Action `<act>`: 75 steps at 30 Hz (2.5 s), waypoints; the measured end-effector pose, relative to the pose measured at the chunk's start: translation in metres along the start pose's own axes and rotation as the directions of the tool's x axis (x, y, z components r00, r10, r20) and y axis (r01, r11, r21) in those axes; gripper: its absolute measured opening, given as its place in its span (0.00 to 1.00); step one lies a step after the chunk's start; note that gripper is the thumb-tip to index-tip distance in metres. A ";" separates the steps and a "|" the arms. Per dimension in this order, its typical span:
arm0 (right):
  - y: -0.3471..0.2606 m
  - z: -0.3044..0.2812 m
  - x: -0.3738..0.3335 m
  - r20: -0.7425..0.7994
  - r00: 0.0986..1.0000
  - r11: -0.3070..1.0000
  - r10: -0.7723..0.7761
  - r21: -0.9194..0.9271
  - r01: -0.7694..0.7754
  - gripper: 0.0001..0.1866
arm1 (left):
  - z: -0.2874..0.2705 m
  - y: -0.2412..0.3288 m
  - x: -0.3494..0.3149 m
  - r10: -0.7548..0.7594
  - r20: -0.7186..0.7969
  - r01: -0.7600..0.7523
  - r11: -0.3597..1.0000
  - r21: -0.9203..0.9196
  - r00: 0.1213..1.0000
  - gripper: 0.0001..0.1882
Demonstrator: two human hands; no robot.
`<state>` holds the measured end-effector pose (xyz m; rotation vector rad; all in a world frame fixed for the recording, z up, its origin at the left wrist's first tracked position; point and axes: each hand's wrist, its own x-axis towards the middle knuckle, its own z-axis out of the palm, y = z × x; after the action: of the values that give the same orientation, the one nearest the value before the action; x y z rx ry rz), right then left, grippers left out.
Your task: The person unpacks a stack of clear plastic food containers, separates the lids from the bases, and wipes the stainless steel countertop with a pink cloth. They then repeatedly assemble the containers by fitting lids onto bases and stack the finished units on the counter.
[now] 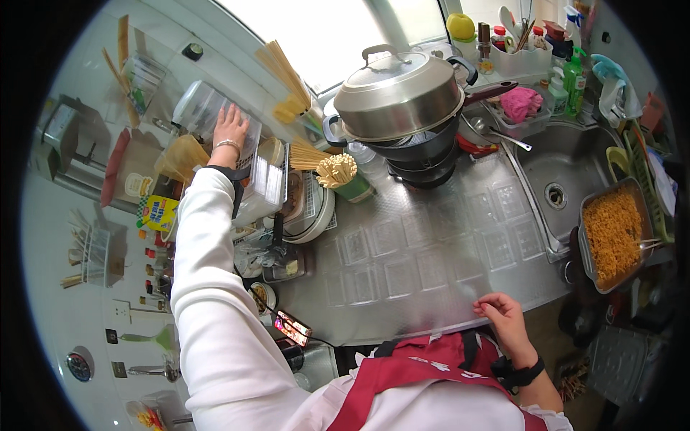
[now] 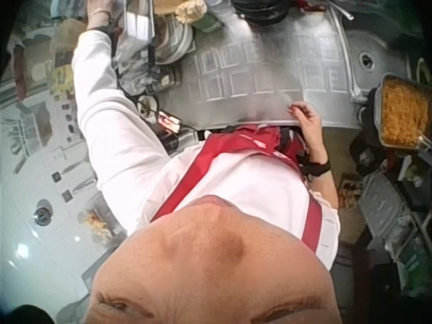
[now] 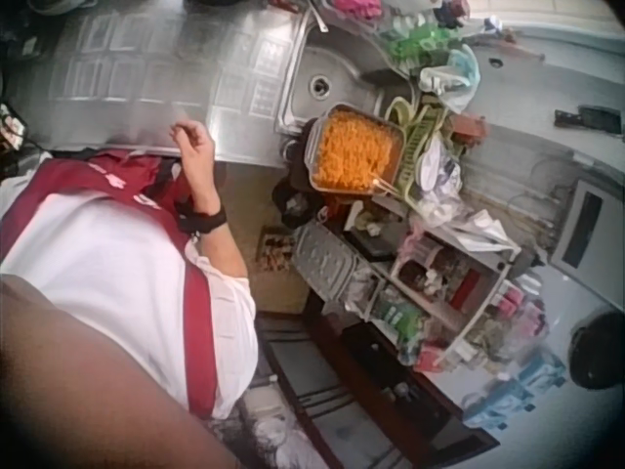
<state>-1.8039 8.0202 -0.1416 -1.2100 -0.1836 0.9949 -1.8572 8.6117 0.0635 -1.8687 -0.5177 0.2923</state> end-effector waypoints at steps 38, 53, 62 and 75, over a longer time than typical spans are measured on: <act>-0.130 -0.599 -0.023 -0.899 0.439 0.977 -0.006 0.088 0.194 0.13 | -0.533 0.499 -0.155 0.836 -0.090 0.827 -0.509 0.239 0.541 0.13; -0.155 -0.481 -0.072 -0.549 0.718 0.881 -0.428 -0.431 0.196 0.08 | -0.490 0.485 -0.152 0.682 0.194 0.695 -0.719 -0.003 0.706 0.10; -0.196 -0.398 -0.076 -0.378 0.732 0.648 -0.567 -0.753 0.113 0.10 | -0.204 0.302 -0.164 -0.369 0.665 0.259 -0.715 -0.649 0.649 0.08; -0.122 -0.319 -0.034 -0.455 0.726 0.701 -0.515 -0.711 0.051 0.09 | -0.021 0.163 0.011 -0.676 0.421 0.564 -0.009 -0.826 0.605 0.12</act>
<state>-1.5654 7.7743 -0.1522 -2.0402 -0.2004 0.1441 -1.8043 8.5533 -0.0811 -2.4103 -1.6929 -0.9971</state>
